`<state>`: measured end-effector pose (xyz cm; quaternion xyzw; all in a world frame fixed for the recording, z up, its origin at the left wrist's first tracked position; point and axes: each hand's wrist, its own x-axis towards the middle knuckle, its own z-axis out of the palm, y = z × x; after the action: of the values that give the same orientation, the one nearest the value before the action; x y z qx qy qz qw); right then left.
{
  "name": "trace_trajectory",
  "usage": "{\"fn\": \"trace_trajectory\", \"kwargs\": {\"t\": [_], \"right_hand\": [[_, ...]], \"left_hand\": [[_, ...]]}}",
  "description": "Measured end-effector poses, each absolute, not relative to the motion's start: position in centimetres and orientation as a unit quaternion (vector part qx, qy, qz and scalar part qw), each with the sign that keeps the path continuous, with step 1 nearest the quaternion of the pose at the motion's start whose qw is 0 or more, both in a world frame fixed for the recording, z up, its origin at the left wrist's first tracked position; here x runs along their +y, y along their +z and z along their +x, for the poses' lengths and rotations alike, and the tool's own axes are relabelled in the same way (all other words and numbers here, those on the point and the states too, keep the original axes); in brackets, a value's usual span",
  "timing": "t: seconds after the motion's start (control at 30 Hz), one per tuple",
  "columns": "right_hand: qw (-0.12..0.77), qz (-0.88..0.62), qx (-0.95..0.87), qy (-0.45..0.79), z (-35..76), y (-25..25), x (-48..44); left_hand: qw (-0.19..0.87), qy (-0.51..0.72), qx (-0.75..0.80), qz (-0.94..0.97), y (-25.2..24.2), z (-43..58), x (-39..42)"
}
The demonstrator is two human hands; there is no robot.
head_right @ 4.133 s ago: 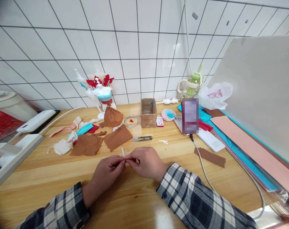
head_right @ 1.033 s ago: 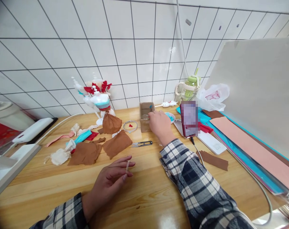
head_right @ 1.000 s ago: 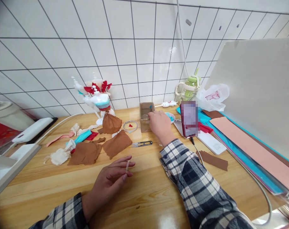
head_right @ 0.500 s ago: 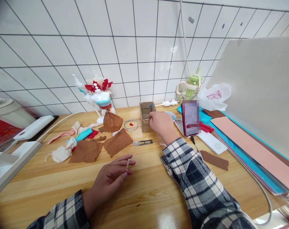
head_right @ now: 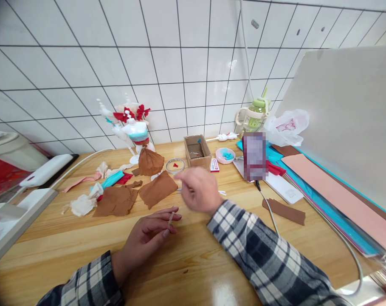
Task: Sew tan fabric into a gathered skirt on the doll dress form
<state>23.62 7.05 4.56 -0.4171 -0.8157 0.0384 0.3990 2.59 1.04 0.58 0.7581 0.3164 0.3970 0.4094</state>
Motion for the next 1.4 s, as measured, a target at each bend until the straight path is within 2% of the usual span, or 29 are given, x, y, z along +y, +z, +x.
{"fn": "trace_trajectory", "kwargs": {"t": [0.13, 0.27, 0.47, 0.7, 0.9, 1.17, 1.4], "right_hand": [[0.36, -0.287, -0.869, 0.181, 23.0, 2.4, 3.9], [0.321, -0.285, -0.863, 0.268, 23.6, 2.8, 3.4], [0.326, -0.274, -0.814, 0.396, 24.0, 3.1, 3.8], [0.328, -0.309, -0.8, 0.397, 23.8, 2.2, 4.4], [0.309, -0.318, -0.844, 0.302, 23.9, 2.2, 4.5], [0.315, -0.366, -0.846, 0.226, 23.9, 1.7, 4.3], [0.296, -0.333, -0.87, 0.209, 24.3, 1.6, 4.4]], "left_hand": [[0.46, 0.384, 0.314, 0.736, 0.7, 2.4, 1.0], [0.502, 0.361, 0.276, 0.736, 1.0, 2.2, 0.9], [0.522, 0.354, 0.27, 0.727, 0.9, 2.0, 0.8], [0.551, 0.358, 0.258, 0.708, 1.2, 2.4, 1.1], [0.567, 0.373, 0.329, 0.656, 0.5, 2.6, 1.6], [0.481, 0.34, 0.47, 0.657, 0.1, 3.2, 1.7], [0.495, 0.345, 0.473, 0.643, 0.2, 2.9, 1.9]]}}
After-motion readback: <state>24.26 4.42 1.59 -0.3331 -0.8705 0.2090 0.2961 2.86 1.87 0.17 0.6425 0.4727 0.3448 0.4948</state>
